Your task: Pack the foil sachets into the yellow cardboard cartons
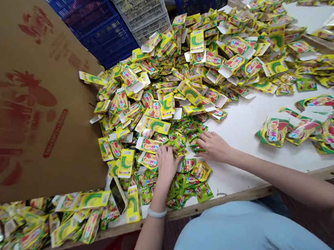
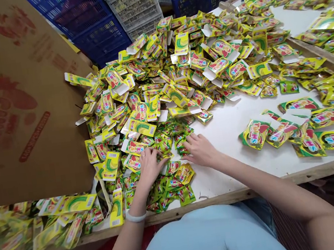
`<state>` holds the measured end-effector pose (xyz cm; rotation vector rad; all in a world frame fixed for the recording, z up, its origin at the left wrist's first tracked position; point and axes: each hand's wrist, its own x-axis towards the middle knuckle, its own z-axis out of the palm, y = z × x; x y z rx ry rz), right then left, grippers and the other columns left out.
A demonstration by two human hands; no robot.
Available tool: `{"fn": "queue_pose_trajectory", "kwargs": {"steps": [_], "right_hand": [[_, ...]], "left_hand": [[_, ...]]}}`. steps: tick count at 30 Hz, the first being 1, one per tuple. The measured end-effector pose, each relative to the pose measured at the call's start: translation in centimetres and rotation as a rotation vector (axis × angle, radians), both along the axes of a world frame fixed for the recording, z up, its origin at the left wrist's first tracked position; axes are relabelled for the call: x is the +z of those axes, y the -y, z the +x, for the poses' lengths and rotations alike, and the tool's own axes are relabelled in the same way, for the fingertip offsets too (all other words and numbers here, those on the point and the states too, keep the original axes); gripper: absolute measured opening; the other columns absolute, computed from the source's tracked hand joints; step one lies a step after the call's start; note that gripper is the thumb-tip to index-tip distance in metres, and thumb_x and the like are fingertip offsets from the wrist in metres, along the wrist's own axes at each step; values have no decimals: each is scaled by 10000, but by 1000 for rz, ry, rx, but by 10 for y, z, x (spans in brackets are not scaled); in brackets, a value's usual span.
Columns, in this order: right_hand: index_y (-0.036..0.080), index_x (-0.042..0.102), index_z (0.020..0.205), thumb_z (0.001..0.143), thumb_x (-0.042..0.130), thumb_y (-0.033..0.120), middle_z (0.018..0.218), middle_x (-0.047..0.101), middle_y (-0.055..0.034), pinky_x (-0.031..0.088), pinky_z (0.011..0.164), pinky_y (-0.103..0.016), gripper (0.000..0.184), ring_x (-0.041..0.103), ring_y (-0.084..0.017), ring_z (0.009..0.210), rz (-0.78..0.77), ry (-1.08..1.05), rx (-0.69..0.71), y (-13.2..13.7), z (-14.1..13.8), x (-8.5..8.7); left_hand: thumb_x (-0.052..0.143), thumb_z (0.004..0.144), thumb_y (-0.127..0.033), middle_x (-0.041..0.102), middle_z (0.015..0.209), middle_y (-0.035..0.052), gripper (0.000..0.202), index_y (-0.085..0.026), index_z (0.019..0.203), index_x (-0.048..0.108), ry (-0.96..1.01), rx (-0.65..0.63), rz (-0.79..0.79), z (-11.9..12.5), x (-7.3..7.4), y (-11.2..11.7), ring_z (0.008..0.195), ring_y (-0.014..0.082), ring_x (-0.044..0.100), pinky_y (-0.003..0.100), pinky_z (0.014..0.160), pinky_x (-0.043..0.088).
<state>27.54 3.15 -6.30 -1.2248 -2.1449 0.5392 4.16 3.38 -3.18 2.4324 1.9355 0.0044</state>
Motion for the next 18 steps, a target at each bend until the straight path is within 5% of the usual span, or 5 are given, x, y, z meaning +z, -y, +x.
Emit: {"fn": "queue_pose_trajectory", "kwargs": {"steps": [2, 4, 9, 13, 18], "right_hand": [[150, 615, 954, 911, 605, 156, 957, 656, -140, 485, 835, -368, 44, 594, -307, 1022, 11, 88, 15, -4, -23, 2], [156, 627, 986, 901, 528, 44, 875, 669, -120, 503, 802, -364, 172, 619, -278, 931, 10, 151, 20, -5, -23, 6], [147, 631, 1042, 872, 510, 61, 928, 686, -127, 534, 813, -393, 226, 641, -268, 909, -32, 155, -83, 6, 29, 10], [185, 626, 977, 945, 528, 330, 942, 662, -71, 547, 780, -353, 177, 647, -217, 880, -326, -395, -224, 29, 57, 3], [188, 641, 852, 903, 622, 460, 1267, 559, -84, 505, 944, -341, 278, 538, -223, 1216, -570, -790, 41, 45, 33, 10]], "left_hand": [[679, 856, -366, 591, 1104, 145, 302, -146, 1047, 599, -7, 25, 9, 2, -3, 4, 1094, 325, 533, 436, 916, 436], [667, 866, -369, 608, 1110, 162, 376, -121, 1131, 570, -6, 44, 2, 1, -8, 7, 1087, 330, 545, 439, 911, 434], [690, 841, -350, 651, 988, 101, 348, -151, 1104, 579, 167, 51, -142, -4, -21, 8, 1018, 309, 574, 436, 897, 426], [652, 837, -278, 653, 1000, 78, 161, -177, 962, 644, 435, 11, -233, 8, -13, 6, 964, 254, 600, 386, 877, 461], [541, 856, -228, 695, 984, 56, 219, -168, 1017, 678, 836, -14, -398, 35, 10, 12, 774, 184, 633, 290, 700, 502]]}}
